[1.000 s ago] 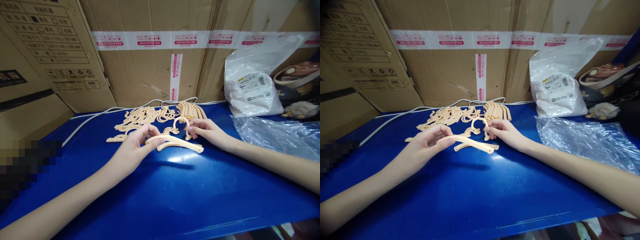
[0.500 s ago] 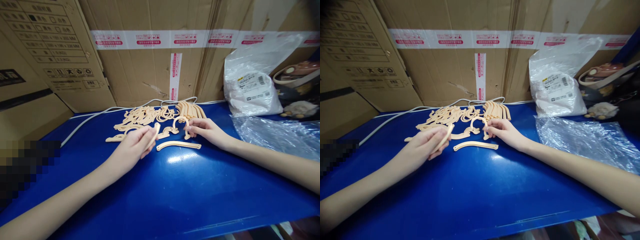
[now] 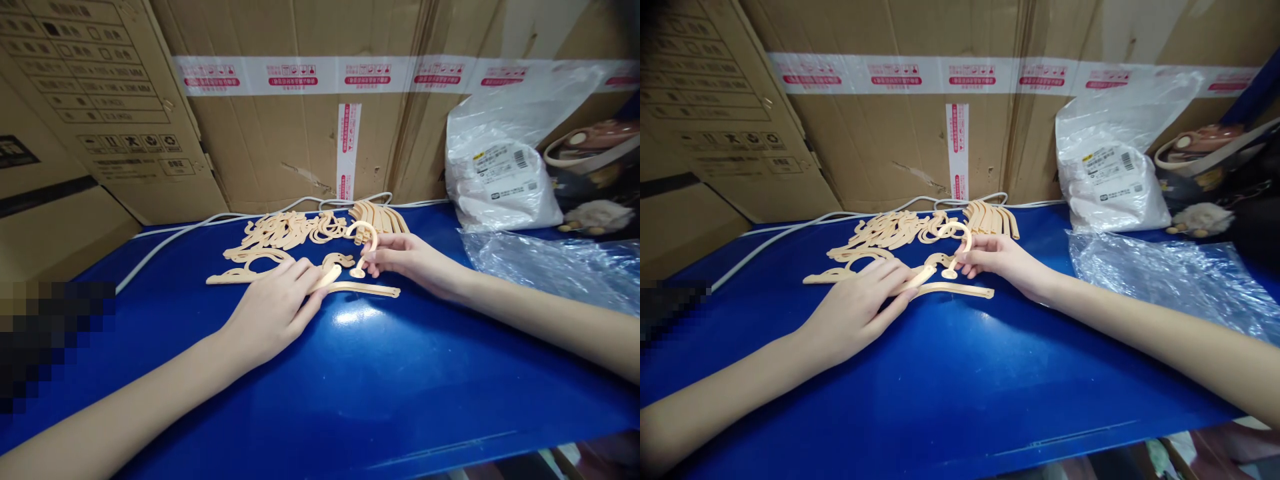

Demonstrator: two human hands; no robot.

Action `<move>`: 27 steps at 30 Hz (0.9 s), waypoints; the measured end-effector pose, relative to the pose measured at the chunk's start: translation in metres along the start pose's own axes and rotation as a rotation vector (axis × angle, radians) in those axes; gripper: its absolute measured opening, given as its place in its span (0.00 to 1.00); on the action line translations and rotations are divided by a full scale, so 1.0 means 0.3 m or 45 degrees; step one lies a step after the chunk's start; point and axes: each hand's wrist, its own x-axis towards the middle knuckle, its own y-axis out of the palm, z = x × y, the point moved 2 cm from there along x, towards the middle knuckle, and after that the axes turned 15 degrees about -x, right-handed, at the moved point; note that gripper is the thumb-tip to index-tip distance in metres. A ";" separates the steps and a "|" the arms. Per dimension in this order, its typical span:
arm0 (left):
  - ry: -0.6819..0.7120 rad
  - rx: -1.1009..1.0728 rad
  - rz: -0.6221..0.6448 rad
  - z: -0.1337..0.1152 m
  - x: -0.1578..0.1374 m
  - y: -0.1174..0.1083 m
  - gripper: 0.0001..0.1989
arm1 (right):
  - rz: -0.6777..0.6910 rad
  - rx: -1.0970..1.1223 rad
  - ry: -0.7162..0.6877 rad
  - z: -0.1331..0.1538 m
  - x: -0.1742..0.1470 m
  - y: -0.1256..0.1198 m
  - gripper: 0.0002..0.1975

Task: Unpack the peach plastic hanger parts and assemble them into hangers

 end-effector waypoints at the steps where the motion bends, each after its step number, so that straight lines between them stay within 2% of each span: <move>1: 0.005 -0.008 0.000 -0.001 0.002 0.002 0.18 | 0.001 0.033 0.017 0.001 0.001 0.001 0.08; 7: 0.019 -0.077 -0.008 -0.010 0.010 0.009 0.17 | -0.007 0.209 0.033 0.000 0.010 0.019 0.08; 12: -0.038 -0.249 -0.051 -0.007 0.005 -0.003 0.15 | -0.067 0.363 0.063 -0.022 0.015 0.029 0.21; 17: -0.012 -0.251 -0.043 -0.010 0.001 -0.014 0.15 | -0.101 0.375 0.072 -0.026 0.006 0.025 0.28; 27: 0.078 -0.215 0.000 0.000 -0.016 -0.004 0.16 | -0.071 0.344 0.061 -0.023 0.006 0.039 0.25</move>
